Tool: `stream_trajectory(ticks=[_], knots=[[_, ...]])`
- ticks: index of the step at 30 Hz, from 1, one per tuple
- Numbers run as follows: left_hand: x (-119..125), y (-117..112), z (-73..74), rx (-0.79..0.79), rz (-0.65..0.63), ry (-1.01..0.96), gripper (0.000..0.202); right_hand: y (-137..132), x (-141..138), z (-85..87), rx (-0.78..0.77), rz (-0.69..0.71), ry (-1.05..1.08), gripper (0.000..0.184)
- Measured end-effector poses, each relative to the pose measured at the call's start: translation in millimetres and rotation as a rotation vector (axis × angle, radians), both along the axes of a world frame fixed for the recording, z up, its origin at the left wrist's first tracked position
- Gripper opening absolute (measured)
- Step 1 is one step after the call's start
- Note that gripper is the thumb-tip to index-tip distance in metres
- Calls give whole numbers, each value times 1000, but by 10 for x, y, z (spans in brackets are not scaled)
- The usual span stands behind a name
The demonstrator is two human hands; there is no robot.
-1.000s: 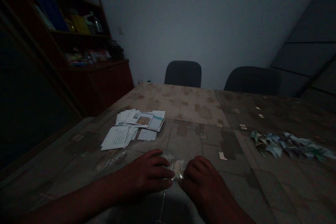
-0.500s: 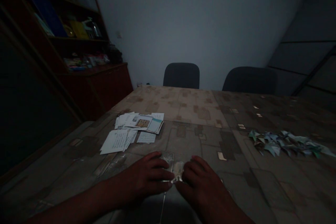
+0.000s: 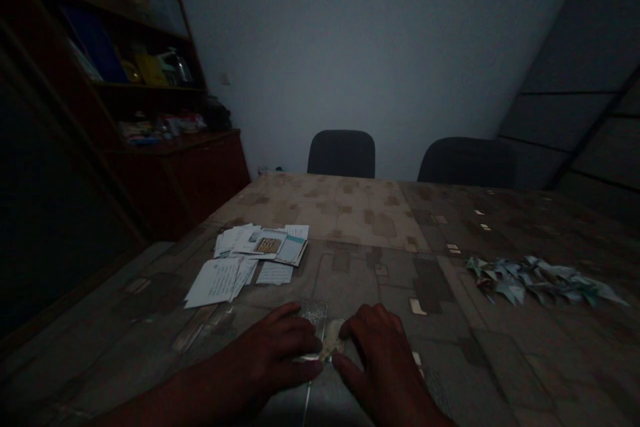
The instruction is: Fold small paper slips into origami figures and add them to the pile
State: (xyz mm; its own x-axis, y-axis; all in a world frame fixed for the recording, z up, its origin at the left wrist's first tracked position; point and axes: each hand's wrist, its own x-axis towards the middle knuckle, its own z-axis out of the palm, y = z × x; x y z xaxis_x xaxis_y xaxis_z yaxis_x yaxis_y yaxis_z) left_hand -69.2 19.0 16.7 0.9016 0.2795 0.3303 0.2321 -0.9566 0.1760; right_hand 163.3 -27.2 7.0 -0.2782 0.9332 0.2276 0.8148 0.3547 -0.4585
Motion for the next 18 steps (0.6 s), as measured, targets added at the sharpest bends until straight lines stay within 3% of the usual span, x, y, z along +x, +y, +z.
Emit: stream_trajectory(ticks=[6, 10, 12, 15, 17, 18], knots=[[4, 1, -60, -13, 2, -32, 23, 34, -73, 13, -94, -54, 80, 18], [-15, 22, -53, -112, -40, -139, 26, 20, -102, 50, -162, -57, 173, 15], [-9, 31, -54, -252, 32, -268, 27, 17, -102, 64, -181, -41, 226, 16], [46, 26, -63, -502, 264, -435, 29, 20, -89, 94, -162, 6, 304, 14], [111, 0, -61, -612, 353, -450, 40, 19, -82, 125, -134, 47, 329, 12], [147, -21, -53, -656, 364, -424, 33, 17, -82, 141, -120, 68, 333, 11]])
